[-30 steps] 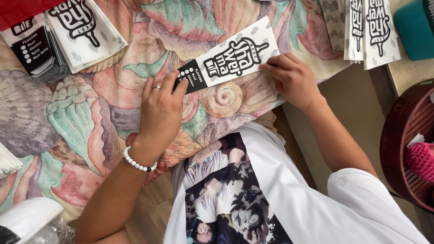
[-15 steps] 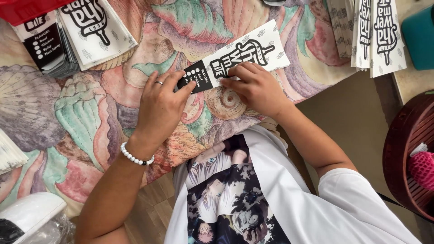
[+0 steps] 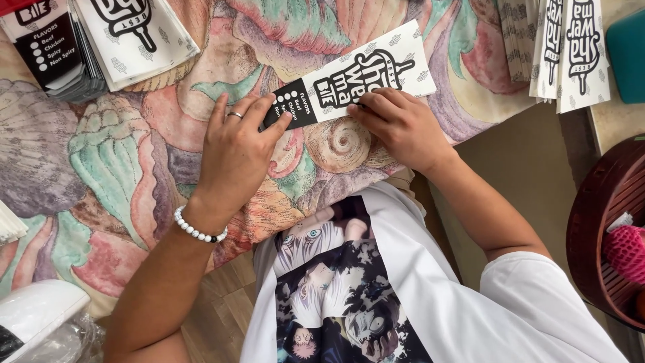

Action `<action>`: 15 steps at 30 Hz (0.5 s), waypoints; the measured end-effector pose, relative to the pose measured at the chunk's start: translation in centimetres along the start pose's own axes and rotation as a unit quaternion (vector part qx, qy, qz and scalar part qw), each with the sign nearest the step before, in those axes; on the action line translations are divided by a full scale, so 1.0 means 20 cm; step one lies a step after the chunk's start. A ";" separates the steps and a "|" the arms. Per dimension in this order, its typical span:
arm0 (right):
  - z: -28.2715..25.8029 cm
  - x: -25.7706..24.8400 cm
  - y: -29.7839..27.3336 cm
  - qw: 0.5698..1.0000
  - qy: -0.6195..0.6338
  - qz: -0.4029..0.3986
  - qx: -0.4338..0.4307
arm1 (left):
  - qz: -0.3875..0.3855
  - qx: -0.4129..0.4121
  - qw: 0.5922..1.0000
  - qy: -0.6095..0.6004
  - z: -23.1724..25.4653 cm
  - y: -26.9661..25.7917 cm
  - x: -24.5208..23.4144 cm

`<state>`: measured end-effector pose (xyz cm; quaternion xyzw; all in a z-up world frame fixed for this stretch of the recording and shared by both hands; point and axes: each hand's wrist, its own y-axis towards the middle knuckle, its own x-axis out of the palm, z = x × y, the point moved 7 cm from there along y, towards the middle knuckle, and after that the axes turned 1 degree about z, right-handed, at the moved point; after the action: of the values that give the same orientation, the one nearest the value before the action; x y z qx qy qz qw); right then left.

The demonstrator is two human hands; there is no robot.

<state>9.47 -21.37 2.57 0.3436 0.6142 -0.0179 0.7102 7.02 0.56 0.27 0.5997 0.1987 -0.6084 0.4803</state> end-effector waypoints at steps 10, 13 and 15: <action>0.01 0.02 -0.02 1.000 -0.010 -0.012 0.006 | 0.029 0.063 0.997 -0.045 0.10 0.04 0.04; 0.02 0.00 -0.02 1.000 0.011 -0.006 0.010 | -0.003 0.054 0.993 -0.106 0.10 0.06 0.01; 0.05 0.00 -0.05 1.000 0.014 0.006 0.011 | -0.001 0.064 0.993 -0.101 0.06 0.03 0.05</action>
<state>9.74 -22.69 2.11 0.3552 0.6216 -0.0155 0.6980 7.04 -1.11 -0.14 0.5641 0.1106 -0.6782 0.4578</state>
